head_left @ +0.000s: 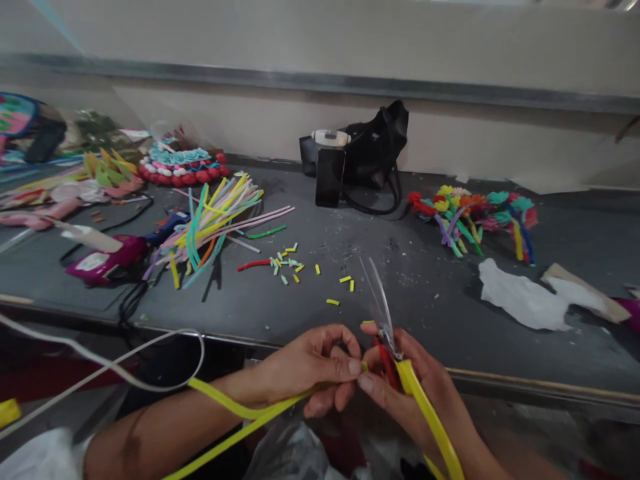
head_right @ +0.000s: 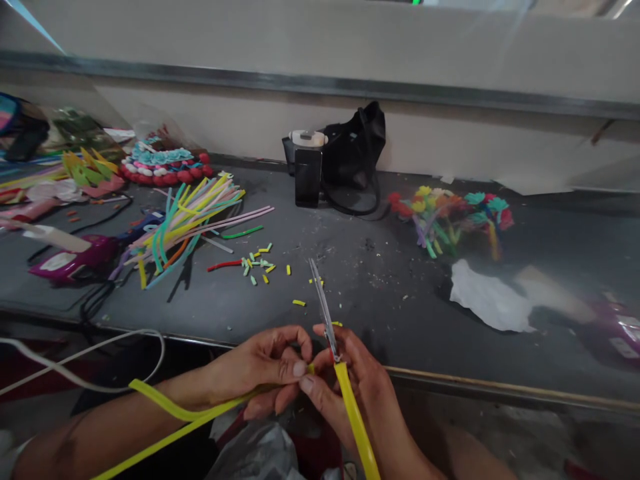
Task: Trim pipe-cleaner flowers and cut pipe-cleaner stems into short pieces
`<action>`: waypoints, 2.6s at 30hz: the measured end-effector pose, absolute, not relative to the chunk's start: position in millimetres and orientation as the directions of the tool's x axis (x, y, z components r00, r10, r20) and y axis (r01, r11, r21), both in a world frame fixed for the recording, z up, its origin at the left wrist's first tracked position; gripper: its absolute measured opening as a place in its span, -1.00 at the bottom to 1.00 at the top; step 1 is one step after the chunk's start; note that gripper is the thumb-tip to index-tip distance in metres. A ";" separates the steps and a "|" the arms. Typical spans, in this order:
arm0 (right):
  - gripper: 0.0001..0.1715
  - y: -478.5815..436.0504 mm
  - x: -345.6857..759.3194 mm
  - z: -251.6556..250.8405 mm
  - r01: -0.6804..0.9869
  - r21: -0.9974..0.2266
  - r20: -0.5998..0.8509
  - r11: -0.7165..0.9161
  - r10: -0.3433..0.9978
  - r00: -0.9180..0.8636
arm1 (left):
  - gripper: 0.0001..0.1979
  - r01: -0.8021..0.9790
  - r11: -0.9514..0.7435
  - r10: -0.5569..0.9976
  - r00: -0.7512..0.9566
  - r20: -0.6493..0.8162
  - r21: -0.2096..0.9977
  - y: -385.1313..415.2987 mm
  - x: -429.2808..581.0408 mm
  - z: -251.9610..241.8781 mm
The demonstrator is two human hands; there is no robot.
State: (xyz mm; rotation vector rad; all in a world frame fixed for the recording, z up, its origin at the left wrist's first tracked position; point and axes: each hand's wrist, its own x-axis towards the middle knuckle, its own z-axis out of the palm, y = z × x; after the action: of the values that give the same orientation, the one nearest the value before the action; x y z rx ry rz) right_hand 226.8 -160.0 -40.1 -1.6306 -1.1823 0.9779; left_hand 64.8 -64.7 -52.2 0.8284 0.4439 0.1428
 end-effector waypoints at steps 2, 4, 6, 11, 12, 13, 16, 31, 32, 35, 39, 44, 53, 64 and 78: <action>-0.52 -159.2 227.0 -39.9 0.263 -0.953 -0.102 -0.150 0.977 0.186 | -0.71 0.045 0.681 0.272 0.911 -0.309 0.731 -64.3 63.1 -52.6; -0.57 -157.9 227.8 -39.8 0.250 -0.961 -0.095 -0.121 0.989 0.113 | -0.73 0.071 0.684 0.234 0.921 -0.310 0.726 -63.3 60.2 -51.1; -0.62 -156.4 228.1 -39.8 0.224 -0.969 -0.095 -0.103 0.994 0.046 | -0.74 0.107 0.682 0.204 0.923 -0.328 0.724 -62.3 56.9 -48.2; -0.69 -154.7 225.6 -42.0 0.207 -0.972 -0.093 -0.107 0.993 0.074 | -0.71 0.135 0.643 0.212 0.914 -0.345 0.754 -60.2 53.1 -44.6; -0.71 -154.2 225.4 -42.7 0.239 -0.966 -0.079 -0.099 0.993 0.089 | -0.70 0.140 0.631 0.225 0.908 -0.353 0.763 -59.7 53.1 -44.9; -0.72 -153.5 225.5 -43.2 0.275 -0.957 -0.064 -0.090 0.992 0.104 | -0.70 0.154 0.617 0.235 0.900 -0.368 0.772 -59.1 53.1 -45.3; -0.72 -150.0 226.9 -42.5 0.323 -0.943 -0.032 -0.081 0.987 0.155 | -0.71 0.222 0.569 0.244 0.874 -0.420 0.792 -58.2 52.3 -45.4; -0.28 -161.8 215.5 -60.3 0.177 -0.915 -0.343 -0.362 0.931 0.125 | -0.79 -0.024 0.538 0.665 0.627 -0.406 0.843 -40.4 53.5 -29.8; -0.27 -163.4 214.8 -64.3 0.199 -0.912 -0.344 -0.360 0.933 0.110 | -0.79 -0.034 0.536 0.672 0.622 -0.402 0.844 -40.0 54.4 -29.4; -0.30 -166.5 213.5 -70.3 0.278 -0.896 -0.339 -0.348 0.937 0.079 | -0.79 -0.008 0.536 0.661 0.625 -0.414 0.844 -41.2 57.9 -29.9; -0.43 -166.3 213.9 -72.5 0.342 -0.894 -0.282 -0.289 0.957 0.071 | -0.81 0.060 0.546 0.607 0.659 -0.444 0.836 -43.4 62.4 -33.3; -0.56 -165.2 216.6 -74.9 0.415 -0.900 -0.098 -0.130 0.990 0.096 | -0.85 0.080 0.542 0.586 0.678 -0.444 0.837 -44.1 65.3 -36.9; -0.58 -166.2 215.5 -73.7 0.448 -0.883 -0.080 -0.136 0.987 0.140 | -0.84 0.107 0.536 0.574 0.682 -0.454 0.838 -43.2 66.2 -42.5; -0.45 -158.5 216.4 -75.2 0.295 -0.921 -0.210 -0.256 0.961 0.179 | -0.86 0.169 0.513 0.575 0.659 -0.484 0.841 -37.2 72.2 -43.4; -0.42 -157.8 221.7 -71.4 0.218 -0.923 -0.291 -0.318 0.946 0.146 | -0.82 0.189 0.508 0.544 0.686 -0.483 0.840 -31.7 70.6 -46.4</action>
State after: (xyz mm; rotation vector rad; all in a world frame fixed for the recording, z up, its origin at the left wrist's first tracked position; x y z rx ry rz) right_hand 221.7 -157.8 -71.4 -1.6732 -1.1346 1.2245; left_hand 70.6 -31.7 -46.4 1.0428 0.8199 0.2450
